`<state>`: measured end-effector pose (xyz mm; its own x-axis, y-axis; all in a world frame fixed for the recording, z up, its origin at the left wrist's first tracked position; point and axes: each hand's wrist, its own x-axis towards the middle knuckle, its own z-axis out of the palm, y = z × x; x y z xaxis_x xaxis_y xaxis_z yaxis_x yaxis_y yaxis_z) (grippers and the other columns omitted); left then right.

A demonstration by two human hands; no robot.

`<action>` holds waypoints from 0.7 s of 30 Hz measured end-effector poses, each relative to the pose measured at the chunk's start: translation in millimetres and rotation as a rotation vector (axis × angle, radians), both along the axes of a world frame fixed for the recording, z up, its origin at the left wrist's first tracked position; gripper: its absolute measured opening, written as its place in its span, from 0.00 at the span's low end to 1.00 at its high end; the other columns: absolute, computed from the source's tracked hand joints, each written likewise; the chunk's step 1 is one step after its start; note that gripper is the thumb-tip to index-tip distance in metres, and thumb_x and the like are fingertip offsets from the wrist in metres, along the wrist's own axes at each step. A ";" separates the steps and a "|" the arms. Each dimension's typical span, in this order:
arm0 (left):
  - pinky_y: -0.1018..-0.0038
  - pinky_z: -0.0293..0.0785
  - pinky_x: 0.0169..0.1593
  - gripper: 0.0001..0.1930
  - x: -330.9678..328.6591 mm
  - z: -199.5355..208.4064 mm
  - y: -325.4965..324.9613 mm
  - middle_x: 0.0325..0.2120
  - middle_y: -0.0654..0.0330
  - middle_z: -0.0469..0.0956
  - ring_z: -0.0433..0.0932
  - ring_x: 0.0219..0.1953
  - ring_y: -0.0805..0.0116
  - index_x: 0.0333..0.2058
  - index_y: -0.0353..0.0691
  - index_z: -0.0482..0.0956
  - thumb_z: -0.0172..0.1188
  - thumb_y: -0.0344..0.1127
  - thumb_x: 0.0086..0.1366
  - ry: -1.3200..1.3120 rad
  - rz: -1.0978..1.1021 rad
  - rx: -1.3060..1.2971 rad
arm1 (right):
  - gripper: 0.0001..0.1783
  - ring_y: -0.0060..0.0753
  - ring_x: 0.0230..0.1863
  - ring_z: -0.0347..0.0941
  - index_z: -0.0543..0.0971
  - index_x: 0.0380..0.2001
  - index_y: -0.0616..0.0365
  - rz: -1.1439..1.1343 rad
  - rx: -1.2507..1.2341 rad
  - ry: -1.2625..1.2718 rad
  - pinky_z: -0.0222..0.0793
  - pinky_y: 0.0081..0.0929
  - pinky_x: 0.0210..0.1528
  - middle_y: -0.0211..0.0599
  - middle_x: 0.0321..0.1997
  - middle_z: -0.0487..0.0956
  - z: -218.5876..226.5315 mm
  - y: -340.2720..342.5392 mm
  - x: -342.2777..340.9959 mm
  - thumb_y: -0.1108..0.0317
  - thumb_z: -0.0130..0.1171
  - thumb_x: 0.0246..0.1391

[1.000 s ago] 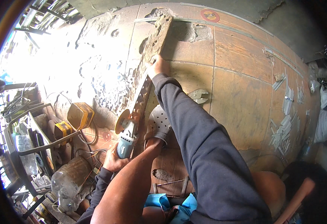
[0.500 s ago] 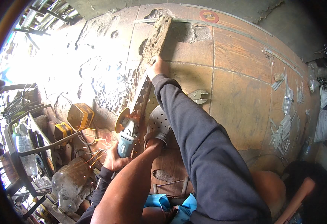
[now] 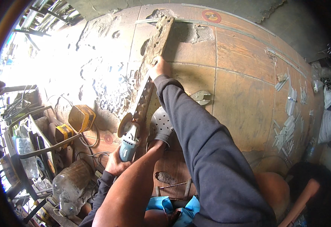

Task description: The person uses an angle grinder to cut a perforated metal strip that is held against a wooden board. The person holds the metal strip with one hand and operates the grinder with the other, producing sparks as the cut progresses.

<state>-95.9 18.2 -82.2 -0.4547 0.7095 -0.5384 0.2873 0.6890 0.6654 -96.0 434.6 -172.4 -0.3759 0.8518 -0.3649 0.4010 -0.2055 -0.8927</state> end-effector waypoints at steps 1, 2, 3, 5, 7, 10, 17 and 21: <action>0.63 0.80 0.54 0.40 -0.8 1.2 1.8 0.45 0.45 0.86 0.85 0.47 0.61 0.59 0.28 0.76 0.76 0.37 0.45 0.001 -0.008 -0.003 | 0.22 0.43 0.40 0.86 0.79 0.51 0.53 -0.004 -0.012 -0.004 0.89 0.44 0.24 0.43 0.45 0.84 3.6 -0.7 1.2 0.63 0.77 0.57; 0.62 0.80 0.54 0.40 -1.6 2.7 3.7 0.44 0.45 0.86 0.85 0.46 0.61 0.59 0.27 0.77 0.76 0.37 0.45 0.002 -0.016 -0.005 | 0.22 0.43 0.40 0.86 0.79 0.51 0.53 -0.007 -0.023 -0.009 0.89 0.44 0.24 0.43 0.45 0.84 6.2 -1.6 2.3 0.64 0.77 0.57; 0.62 0.81 0.53 0.40 -2.5 4.1 6.1 0.43 0.45 0.86 0.85 0.45 0.61 0.58 0.27 0.77 0.76 0.38 0.45 0.012 -0.027 -0.016 | 0.22 0.43 0.40 0.86 0.79 0.51 0.53 -0.010 -0.039 0.002 0.89 0.44 0.24 0.43 0.45 0.84 7.8 -2.0 2.7 0.64 0.77 0.57; 0.61 0.81 0.52 0.40 -3.7 6.4 11.6 0.41 0.44 0.87 0.86 0.43 0.60 0.57 0.27 0.77 0.76 0.39 0.44 0.023 -0.030 0.005 | 0.22 0.42 0.39 0.86 0.79 0.51 0.53 0.001 -0.038 -0.027 0.89 0.44 0.25 0.43 0.45 0.84 7.0 -1.3 2.3 0.64 0.77 0.57; 0.61 0.81 0.51 0.40 -4.4 8.7 17.1 0.40 0.44 0.87 0.86 0.42 0.59 0.57 0.27 0.77 0.77 0.40 0.44 0.038 -0.032 0.005 | 0.22 0.42 0.39 0.86 0.79 0.51 0.53 0.012 0.006 -0.046 0.89 0.44 0.25 0.43 0.44 0.84 0.9 -0.4 0.4 0.64 0.77 0.57; 0.60 0.82 0.50 0.41 -4.4 12.0 22.9 0.39 0.43 0.86 0.86 0.41 0.57 0.56 0.26 0.77 0.78 0.41 0.43 0.052 -0.028 -0.001 | 0.22 0.42 0.38 0.86 0.79 0.51 0.52 0.017 0.115 -0.064 0.89 0.44 0.25 0.42 0.43 0.85 -11.8 1.8 -4.0 0.64 0.77 0.57; 0.60 0.82 0.51 0.42 -6.0 9.9 21.4 0.39 0.42 0.87 0.87 0.42 0.57 0.57 0.26 0.77 0.79 0.41 0.43 0.061 -0.038 -0.020 | 0.21 0.41 0.36 0.86 0.79 0.50 0.52 0.020 0.136 -0.090 0.88 0.42 0.24 0.41 0.42 0.85 -22.1 4.3 -5.6 0.64 0.77 0.57; 0.61 0.82 0.51 0.43 -5.7 3.4 15.9 0.40 0.44 0.87 0.86 0.42 0.60 0.58 0.26 0.77 0.79 0.42 0.42 0.086 -0.033 -0.074 | 0.21 0.41 0.35 0.86 0.79 0.50 0.52 0.019 0.129 -0.071 0.88 0.42 0.23 0.41 0.41 0.85 -21.6 3.4 -7.1 0.63 0.76 0.57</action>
<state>-101.6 34.2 -78.8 -0.4781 0.6847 -0.5501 0.3644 0.7245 0.5851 -103.1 438.0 -194.0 -0.3690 0.8865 -0.2793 0.4671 -0.0829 -0.8803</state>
